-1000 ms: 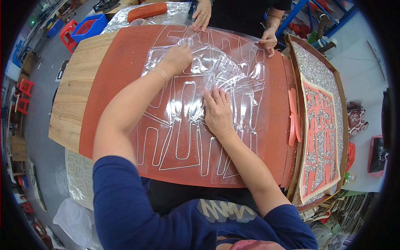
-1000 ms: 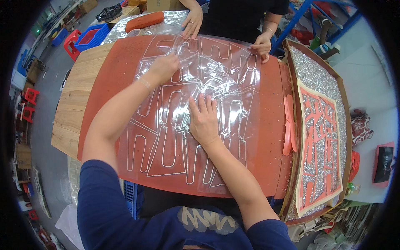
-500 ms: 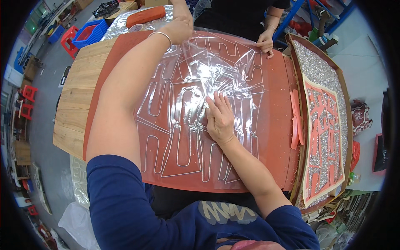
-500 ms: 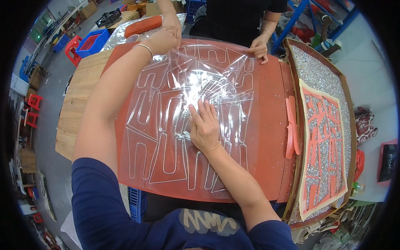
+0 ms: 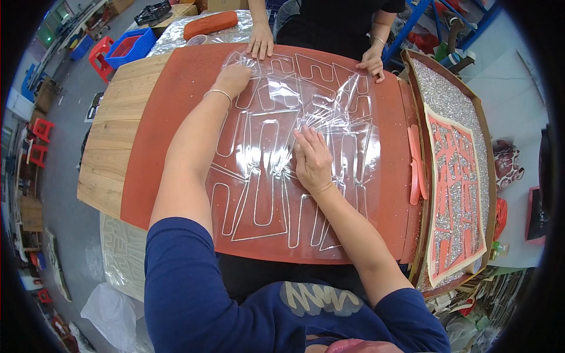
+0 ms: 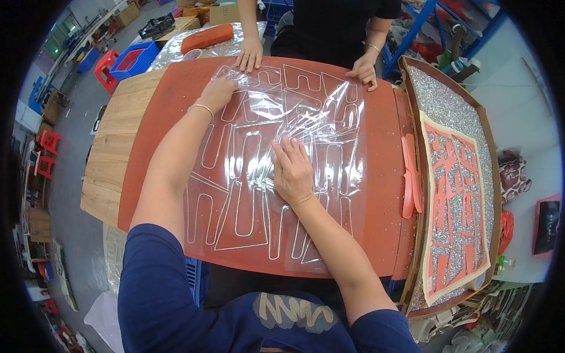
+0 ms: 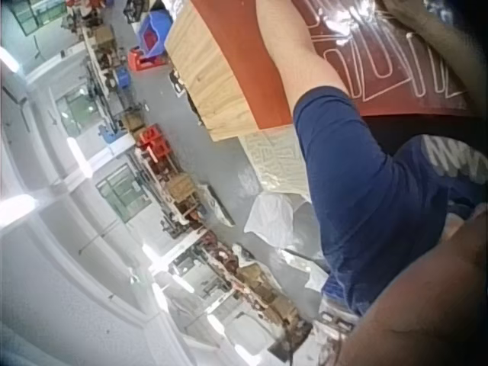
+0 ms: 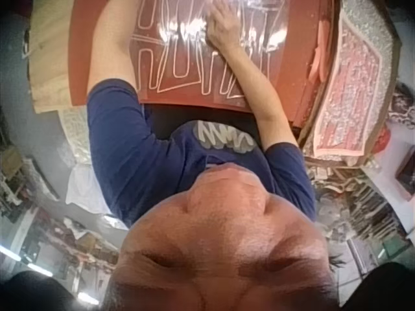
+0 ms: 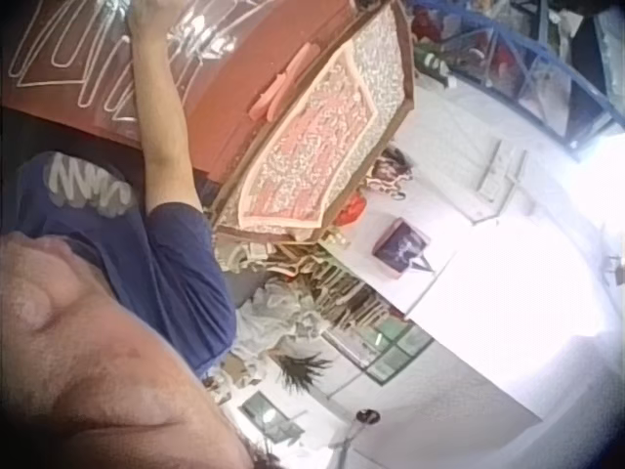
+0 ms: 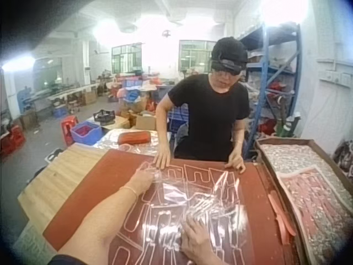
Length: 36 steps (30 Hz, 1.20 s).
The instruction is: The person is applying red adhesive material onto transparent plastic cutouts as part of shoe component manufacturing.
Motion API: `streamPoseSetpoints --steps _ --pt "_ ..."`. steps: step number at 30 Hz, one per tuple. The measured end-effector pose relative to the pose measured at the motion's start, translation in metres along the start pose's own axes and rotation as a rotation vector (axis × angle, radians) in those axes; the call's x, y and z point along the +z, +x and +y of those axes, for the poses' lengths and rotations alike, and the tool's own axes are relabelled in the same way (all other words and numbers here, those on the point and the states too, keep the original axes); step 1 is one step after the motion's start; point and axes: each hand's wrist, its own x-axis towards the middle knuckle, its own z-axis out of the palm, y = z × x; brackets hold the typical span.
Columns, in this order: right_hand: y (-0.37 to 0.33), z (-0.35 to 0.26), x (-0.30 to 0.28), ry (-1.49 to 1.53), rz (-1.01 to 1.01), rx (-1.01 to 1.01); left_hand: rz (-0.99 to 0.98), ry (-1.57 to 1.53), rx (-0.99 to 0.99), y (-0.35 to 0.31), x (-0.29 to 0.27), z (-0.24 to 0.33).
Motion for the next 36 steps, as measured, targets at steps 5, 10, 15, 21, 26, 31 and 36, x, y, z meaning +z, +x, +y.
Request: streamPoseSetpoints --steps 5,10,15,21,26,31,36 --pt "-0.007 0.009 -0.009 -0.014 -0.131 0.119 -0.049 0.038 0.012 -0.043 -0.032 0.053" --pt "-0.031 0.041 -0.067 -0.020 -0.379 -0.045 -0.148 0.015 0.066 -0.049 -0.056 0.047" --pt "-0.024 0.027 -0.068 0.019 -0.266 -0.070 -0.013 -0.104 -0.136 -0.004 -0.060 0.004" --pt "-0.024 0.030 -0.072 0.043 -0.188 -0.080 -0.040 0.352 0.393 0.032 -0.065 -0.030" --pt "-0.023 0.029 -0.070 0.025 -0.181 -0.087 -0.288 0.266 0.154 0.018 -0.046 -0.047" --pt "-0.020 0.025 -0.072 -0.014 -0.249 -0.097 -0.114 0.182 -0.039 -0.033 -0.007 -0.034" --pt "-0.032 0.018 -0.068 -0.096 -0.376 -0.071 0.053 0.045 -0.216 -0.077 0.016 -0.010"
